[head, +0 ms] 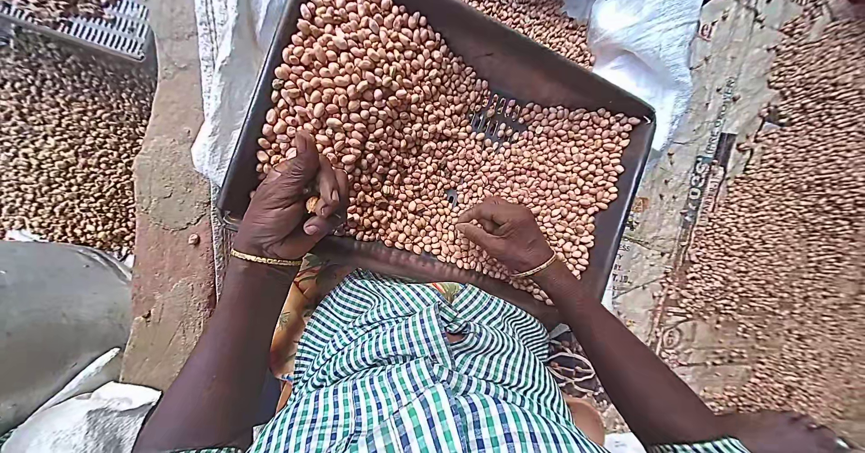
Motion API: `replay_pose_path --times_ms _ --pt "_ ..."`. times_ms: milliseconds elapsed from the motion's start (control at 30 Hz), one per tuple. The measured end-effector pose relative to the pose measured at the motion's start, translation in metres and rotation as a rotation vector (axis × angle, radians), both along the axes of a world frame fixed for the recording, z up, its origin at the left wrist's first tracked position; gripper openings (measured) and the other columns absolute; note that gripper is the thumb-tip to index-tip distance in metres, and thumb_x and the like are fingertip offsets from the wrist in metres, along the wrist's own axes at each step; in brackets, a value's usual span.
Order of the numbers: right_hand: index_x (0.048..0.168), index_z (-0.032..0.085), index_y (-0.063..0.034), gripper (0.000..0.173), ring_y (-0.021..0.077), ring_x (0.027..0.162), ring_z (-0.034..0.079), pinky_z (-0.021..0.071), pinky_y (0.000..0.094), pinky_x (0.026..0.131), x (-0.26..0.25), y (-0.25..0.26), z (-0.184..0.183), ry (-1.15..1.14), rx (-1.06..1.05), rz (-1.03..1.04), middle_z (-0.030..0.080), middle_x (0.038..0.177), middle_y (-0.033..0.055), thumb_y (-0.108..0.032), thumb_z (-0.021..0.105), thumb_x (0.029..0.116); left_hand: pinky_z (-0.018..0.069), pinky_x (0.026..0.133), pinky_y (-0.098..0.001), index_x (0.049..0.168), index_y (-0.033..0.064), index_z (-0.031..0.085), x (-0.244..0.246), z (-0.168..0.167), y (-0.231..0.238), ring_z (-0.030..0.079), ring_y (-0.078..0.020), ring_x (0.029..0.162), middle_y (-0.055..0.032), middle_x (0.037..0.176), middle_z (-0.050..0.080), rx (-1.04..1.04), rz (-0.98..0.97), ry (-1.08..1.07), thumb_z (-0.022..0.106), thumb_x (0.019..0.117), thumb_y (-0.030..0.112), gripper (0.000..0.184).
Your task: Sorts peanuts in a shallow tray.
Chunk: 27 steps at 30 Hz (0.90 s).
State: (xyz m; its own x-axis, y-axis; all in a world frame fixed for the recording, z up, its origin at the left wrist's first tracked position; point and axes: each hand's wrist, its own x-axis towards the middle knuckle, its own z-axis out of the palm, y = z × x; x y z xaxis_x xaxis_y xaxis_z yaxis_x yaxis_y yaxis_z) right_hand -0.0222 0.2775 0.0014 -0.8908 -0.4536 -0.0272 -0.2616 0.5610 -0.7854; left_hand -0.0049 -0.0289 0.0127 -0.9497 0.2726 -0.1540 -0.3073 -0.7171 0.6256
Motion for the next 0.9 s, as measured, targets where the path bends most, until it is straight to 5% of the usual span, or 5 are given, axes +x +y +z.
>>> replay_pose_path --times_ms 100,233,400,633,900 --pt "0.095 0.065 -0.0219 0.022 -0.0038 0.073 0.059 0.0503 0.0133 0.066 -0.006 0.023 0.003 -0.467 -0.456 -0.143 0.064 0.086 -0.0124 -0.010 0.046 0.0941 0.0440 0.044 -0.0109 0.071 0.0178 0.066 0.001 -0.001 -0.001 0.055 0.0030 0.049 0.0086 0.062 0.063 0.006 0.002 -0.004 0.033 0.1111 0.039 0.056" --pt "0.101 0.072 -0.0002 0.011 0.0067 0.062 0.047 0.0410 0.0192 0.056 0.013 -0.004 0.020 -0.202 0.118 -0.012 0.055 0.081 0.0039 -0.001 0.064 0.0936 0.0428 0.044 -0.0107 0.071 0.0194 0.066 0.000 -0.001 -0.001 0.054 0.0036 0.048 0.0099 0.062 0.062 -0.016 -0.015 0.019 0.035 0.1106 0.040 0.054" --pt "0.096 0.072 0.0098 0.014 0.0394 0.072 0.069 0.0557 0.0502 0.061 0.024 -0.027 0.014 0.070 0.505 0.149 0.065 0.086 0.0250 -0.003 0.069 0.0908 0.0429 0.044 -0.0112 0.068 0.0190 0.064 0.000 -0.002 0.000 0.053 0.0029 0.047 0.0092 0.061 0.062 -0.040 0.012 0.014 0.030 0.1117 0.037 0.058" --pt "0.090 0.067 -0.0190 0.018 -0.0057 0.052 0.048 0.0415 0.0109 0.050 0.002 0.024 0.006 -0.497 -0.447 -0.186 0.057 0.066 -0.0134 -0.006 0.055 0.0947 0.0428 0.044 -0.0110 0.070 0.0190 0.065 0.000 -0.003 -0.003 0.054 0.0034 0.049 0.0093 0.062 0.062 -0.012 -0.011 0.031 0.033 0.1111 0.040 0.057" --pt "0.101 0.075 0.0054 0.014 0.0285 0.067 0.060 0.0523 0.0398 0.062 0.029 -0.015 0.015 0.050 0.296 0.009 0.063 0.085 0.0207 0.001 0.067 0.0906 0.0412 0.043 -0.0108 0.068 0.0201 0.063 -0.001 0.000 0.000 0.052 0.0038 0.047 0.0101 0.059 0.060 -0.051 0.002 0.040 0.029 0.1117 0.038 0.059"
